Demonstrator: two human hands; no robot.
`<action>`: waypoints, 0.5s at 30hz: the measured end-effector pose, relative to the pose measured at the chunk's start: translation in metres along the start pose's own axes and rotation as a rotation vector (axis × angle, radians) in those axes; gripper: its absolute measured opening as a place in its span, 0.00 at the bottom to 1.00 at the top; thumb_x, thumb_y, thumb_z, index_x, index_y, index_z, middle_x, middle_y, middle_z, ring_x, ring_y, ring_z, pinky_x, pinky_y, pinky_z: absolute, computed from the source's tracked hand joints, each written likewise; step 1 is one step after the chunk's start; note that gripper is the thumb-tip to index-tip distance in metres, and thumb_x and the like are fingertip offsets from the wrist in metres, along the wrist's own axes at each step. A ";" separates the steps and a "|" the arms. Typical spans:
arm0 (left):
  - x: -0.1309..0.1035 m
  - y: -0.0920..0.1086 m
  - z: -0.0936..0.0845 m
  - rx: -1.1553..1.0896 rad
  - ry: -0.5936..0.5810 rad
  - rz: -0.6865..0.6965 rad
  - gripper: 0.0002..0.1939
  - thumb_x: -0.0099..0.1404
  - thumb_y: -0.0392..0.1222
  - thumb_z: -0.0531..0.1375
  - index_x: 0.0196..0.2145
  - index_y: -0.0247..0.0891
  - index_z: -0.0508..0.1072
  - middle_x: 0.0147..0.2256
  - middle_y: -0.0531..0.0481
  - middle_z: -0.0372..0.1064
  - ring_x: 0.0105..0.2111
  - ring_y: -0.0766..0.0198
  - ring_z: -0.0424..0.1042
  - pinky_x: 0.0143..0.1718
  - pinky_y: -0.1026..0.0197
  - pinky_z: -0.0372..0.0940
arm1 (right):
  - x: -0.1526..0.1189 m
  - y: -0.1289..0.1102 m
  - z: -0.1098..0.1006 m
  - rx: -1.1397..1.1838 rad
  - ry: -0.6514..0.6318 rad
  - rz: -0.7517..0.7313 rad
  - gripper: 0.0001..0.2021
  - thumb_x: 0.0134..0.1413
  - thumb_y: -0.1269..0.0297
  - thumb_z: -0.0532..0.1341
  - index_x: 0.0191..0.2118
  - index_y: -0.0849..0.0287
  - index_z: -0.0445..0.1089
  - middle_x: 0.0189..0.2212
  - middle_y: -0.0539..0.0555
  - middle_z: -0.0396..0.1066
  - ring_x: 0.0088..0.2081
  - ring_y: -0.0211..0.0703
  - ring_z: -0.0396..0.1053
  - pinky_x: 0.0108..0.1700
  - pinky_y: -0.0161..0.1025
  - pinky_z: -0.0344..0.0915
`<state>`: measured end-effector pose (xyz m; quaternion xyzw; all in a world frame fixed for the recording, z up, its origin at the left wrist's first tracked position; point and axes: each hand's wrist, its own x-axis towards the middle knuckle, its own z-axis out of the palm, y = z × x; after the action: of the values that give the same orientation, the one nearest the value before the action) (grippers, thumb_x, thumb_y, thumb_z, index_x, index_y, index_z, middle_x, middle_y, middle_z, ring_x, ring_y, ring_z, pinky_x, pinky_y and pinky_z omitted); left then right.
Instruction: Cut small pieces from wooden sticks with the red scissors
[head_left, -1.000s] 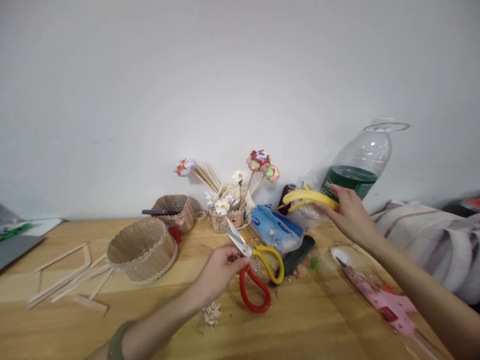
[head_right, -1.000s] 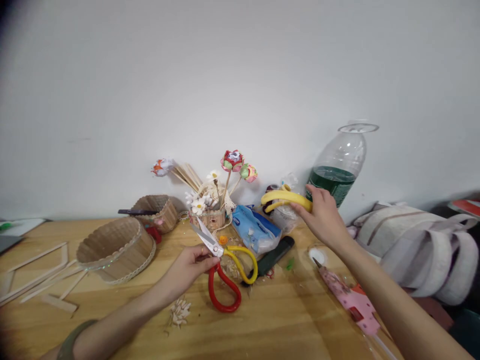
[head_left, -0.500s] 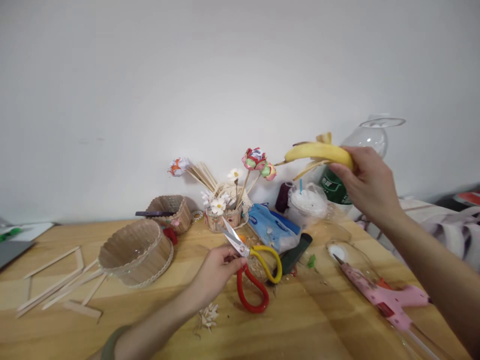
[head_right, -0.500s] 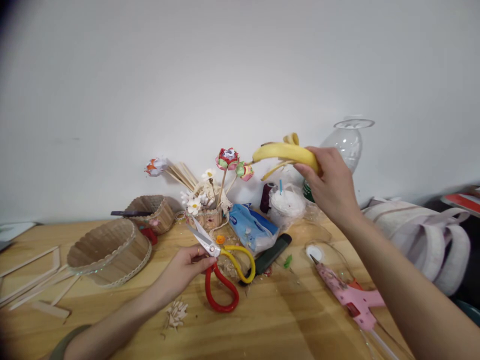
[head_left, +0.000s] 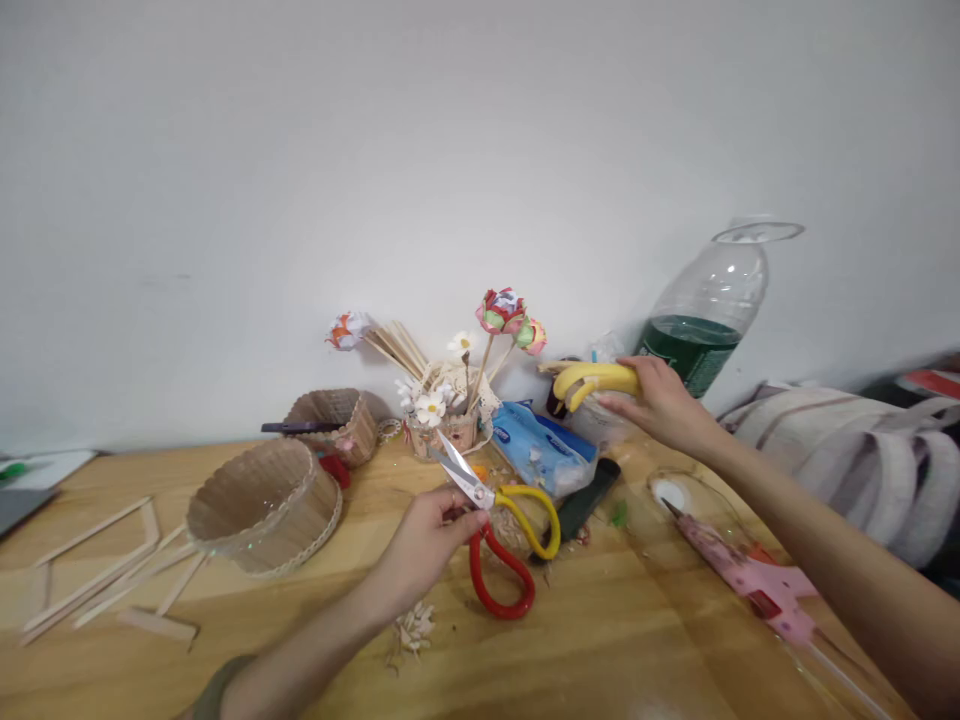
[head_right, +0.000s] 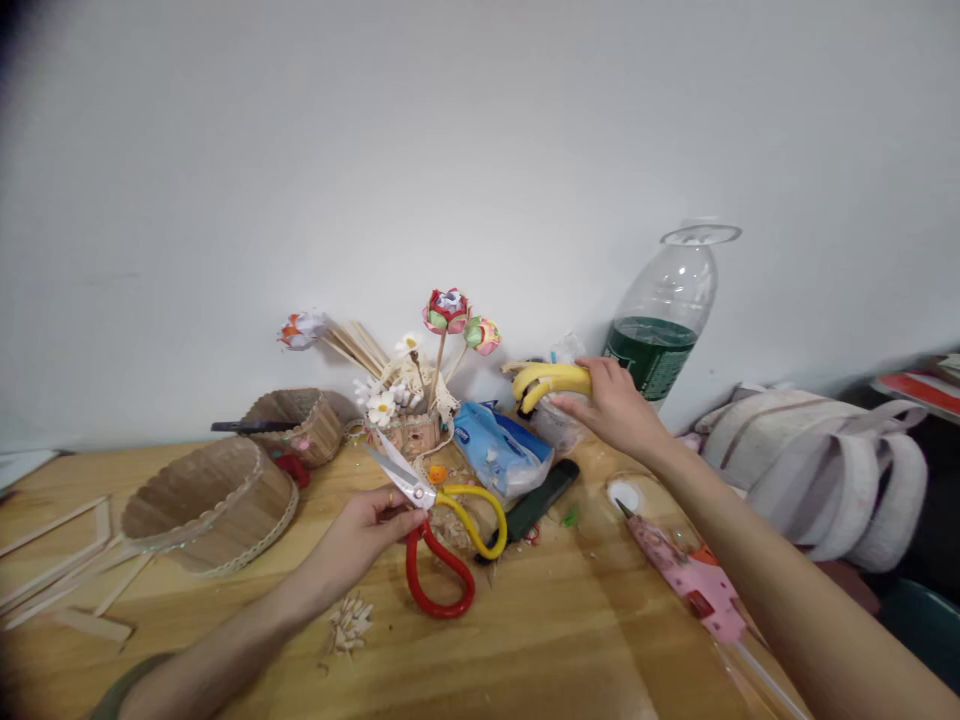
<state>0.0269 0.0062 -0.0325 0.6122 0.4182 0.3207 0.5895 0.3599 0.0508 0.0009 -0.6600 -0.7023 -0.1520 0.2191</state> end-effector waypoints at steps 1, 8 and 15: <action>0.000 0.000 0.000 0.000 -0.004 0.003 0.13 0.51 0.46 0.61 0.28 0.32 0.74 0.27 0.49 0.72 0.30 0.62 0.66 0.34 0.62 0.59 | -0.001 -0.003 0.000 -0.032 -0.006 -0.006 0.32 0.52 0.43 0.56 0.53 0.65 0.59 0.47 0.65 0.63 0.47 0.57 0.65 0.45 0.53 0.65; 0.002 -0.003 -0.002 0.010 -0.019 0.000 0.14 0.51 0.47 0.61 0.28 0.31 0.74 0.29 0.48 0.73 0.31 0.61 0.67 0.35 0.61 0.60 | 0.000 -0.020 0.000 -0.184 0.003 -0.066 0.38 0.56 0.38 0.41 0.55 0.71 0.58 0.46 0.71 0.63 0.46 0.64 0.63 0.43 0.55 0.66; 0.001 0.000 -0.002 -0.009 -0.004 -0.018 0.15 0.49 0.47 0.62 0.28 0.31 0.74 0.28 0.48 0.72 0.30 0.61 0.66 0.34 0.61 0.60 | -0.005 -0.031 -0.020 -0.177 0.103 -0.125 0.40 0.57 0.39 0.40 0.55 0.77 0.57 0.49 0.75 0.61 0.51 0.67 0.59 0.49 0.58 0.60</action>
<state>0.0259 0.0079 -0.0328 0.6063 0.4209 0.3162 0.5960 0.3317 0.0340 0.0184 -0.6232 -0.7137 -0.2605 0.1857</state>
